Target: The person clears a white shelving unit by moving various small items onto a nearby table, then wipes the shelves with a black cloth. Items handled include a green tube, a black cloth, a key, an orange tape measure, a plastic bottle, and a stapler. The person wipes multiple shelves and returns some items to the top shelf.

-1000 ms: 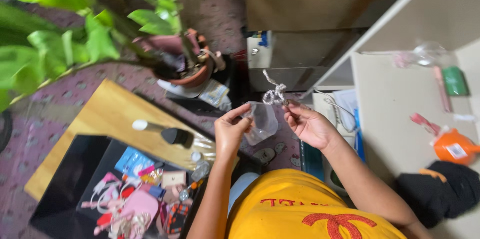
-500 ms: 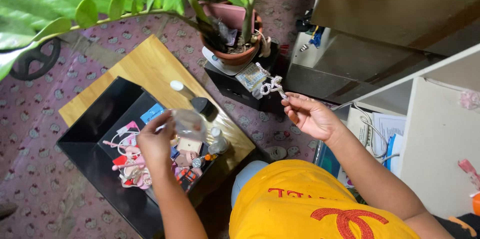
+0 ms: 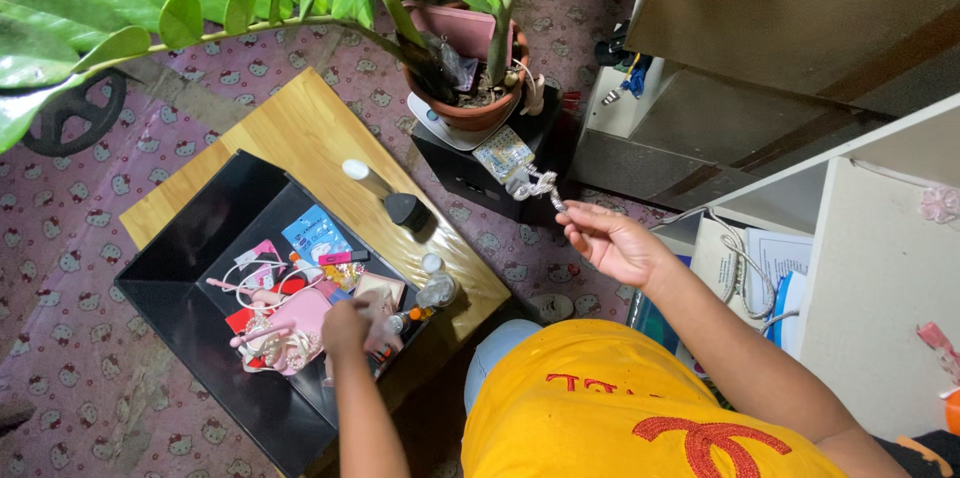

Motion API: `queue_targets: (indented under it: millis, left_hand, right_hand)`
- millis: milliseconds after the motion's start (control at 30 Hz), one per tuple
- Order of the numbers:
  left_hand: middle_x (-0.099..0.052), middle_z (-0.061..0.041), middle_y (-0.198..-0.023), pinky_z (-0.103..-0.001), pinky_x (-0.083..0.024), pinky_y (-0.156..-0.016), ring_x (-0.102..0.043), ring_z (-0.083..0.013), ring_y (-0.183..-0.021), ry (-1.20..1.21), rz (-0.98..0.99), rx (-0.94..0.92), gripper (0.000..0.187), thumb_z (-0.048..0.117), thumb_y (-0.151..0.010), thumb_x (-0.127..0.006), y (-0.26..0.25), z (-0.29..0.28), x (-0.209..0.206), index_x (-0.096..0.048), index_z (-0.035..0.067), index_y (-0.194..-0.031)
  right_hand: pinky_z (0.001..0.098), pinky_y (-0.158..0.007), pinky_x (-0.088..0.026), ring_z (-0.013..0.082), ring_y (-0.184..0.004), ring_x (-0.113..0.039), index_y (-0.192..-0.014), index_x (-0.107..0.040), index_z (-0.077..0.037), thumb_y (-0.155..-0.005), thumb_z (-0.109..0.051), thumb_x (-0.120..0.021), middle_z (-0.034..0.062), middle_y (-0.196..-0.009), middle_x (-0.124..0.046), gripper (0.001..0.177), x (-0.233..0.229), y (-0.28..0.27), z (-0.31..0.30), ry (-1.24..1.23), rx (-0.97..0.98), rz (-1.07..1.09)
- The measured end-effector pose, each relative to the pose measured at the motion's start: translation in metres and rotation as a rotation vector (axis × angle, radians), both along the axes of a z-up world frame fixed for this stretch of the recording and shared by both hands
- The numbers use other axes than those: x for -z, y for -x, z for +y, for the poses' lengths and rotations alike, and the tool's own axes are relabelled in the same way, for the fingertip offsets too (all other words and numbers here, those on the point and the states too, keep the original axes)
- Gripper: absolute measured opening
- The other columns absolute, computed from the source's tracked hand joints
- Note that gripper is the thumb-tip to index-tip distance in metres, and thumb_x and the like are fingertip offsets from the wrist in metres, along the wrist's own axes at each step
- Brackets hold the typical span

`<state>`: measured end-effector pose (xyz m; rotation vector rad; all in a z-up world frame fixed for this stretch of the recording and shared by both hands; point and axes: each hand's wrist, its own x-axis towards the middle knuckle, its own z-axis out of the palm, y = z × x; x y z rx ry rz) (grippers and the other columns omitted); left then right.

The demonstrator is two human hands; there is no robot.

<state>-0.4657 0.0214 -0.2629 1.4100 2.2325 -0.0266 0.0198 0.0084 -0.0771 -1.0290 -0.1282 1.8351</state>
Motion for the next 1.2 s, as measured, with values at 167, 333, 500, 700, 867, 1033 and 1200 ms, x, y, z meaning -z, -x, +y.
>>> queue_targets:
  millis: [167, 333, 500, 700, 867, 1033, 1200]
  left_hand:
    - [-0.067, -0.016, -0.131, -0.042, -0.059, -0.086, -0.069, -0.0261, -0.1, -0.093, -1.054, -0.091, 0.08, 0.043, -0.083, -0.078, -0.138, 0.023, -0.051, -0.051, 0.001, -0.145]
    - [-0.065, -0.016, -0.122, -0.04, -0.064, -0.082, -0.071, -0.0283, -0.099, 0.064, -1.483, -0.353, 0.072, 0.034, -0.09, -0.068, -0.242, 0.013, -0.092, -0.036, 0.004, -0.147]
    - [-0.068, -0.016, -0.116, -0.032, -0.062, -0.075, -0.07, -0.022, -0.089, -0.034, -1.521, -0.433, 0.054, 0.013, -0.091, -0.075, -0.202, 0.028, -0.02, -0.055, -0.002, -0.139]
    - [-0.065, -0.018, -0.108, -0.043, -0.059, -0.079, -0.07, -0.0344, -0.094, -0.353, -1.38, -0.72, 0.052, 0.017, -0.083, -0.081, -0.04, 0.054, 0.051, -0.058, -0.004, -0.125]
    - [-0.017, -0.042, -0.152, -0.062, -0.027, -0.111, -0.02, -0.0584, -0.14, -0.431, -0.302, -0.753, 0.134, 0.053, -0.074, -0.093, 0.011, 0.066, 0.033, -0.002, 0.007, -0.161]
    - [-0.006, -0.041, -0.159, -0.063, -0.013, -0.122, -0.019, -0.0558, -0.147, -0.569, -0.194, -0.673, 0.134, 0.046, -0.071, -0.092, -0.057, 0.08, 0.026, -0.003, 0.015, -0.166]
    - [-0.012, -0.039, -0.159, -0.063, -0.017, -0.118, -0.017, -0.056, -0.148, -0.599, -0.309, -0.334, 0.128, 0.042, -0.073, -0.092, -0.185, 0.078, 0.02, -0.007, 0.016, -0.165]
  right_hand:
    - [0.0254, -0.077, -0.061, 0.0144, -0.084, -0.072, -0.124, -0.066, 0.003, -0.092, -0.007, -0.07, 0.0133, -0.104, -0.073, 0.034, 0.036, 0.014, -0.006, -0.028, -0.151, -0.129]
    - [0.0274, -0.078, -0.062, 0.016, -0.085, -0.073, -0.123, -0.067, 0.006, -0.09, -0.005, -0.071, 0.0153, -0.106, -0.075, 0.035, 0.076, 0.041, -0.012, 0.001, -0.282, -0.272]
    - [0.0265, -0.078, -0.061, 0.013, -0.092, -0.071, -0.129, -0.066, 0.004, -0.091, -0.01, -0.071, 0.0112, -0.115, -0.074, 0.041, 0.093, 0.037, -0.026, -0.04, -0.445, -0.41]
    - [0.0283, -0.082, -0.06, 0.0156, -0.1, -0.071, -0.132, -0.066, -0.001, -0.095, -0.02, -0.066, 0.0122, -0.12, -0.072, 0.042, 0.106, 0.004, -0.049, -0.004, -0.402, -0.532]
    - [0.0285, -0.081, -0.06, 0.0151, -0.098, -0.07, -0.133, -0.065, -0.003, -0.093, -0.019, -0.066, 0.0098, -0.123, -0.072, 0.043, 0.113, -0.029, -0.063, 0.053, -0.346, -0.54]
    - [0.0308, -0.078, -0.059, 0.0147, -0.094, -0.07, -0.133, -0.065, -0.003, -0.093, -0.017, -0.068, 0.0092, -0.121, -0.073, 0.042, 0.102, -0.054, -0.057, -0.027, -0.207, -0.569]
    - [0.0279, -0.073, -0.058, 0.012, -0.093, -0.07, -0.13, -0.067, -0.006, -0.093, -0.014, -0.068, 0.0063, -0.115, -0.075, 0.038, 0.064, -0.094, -0.052, -0.145, 0.074, -0.823]
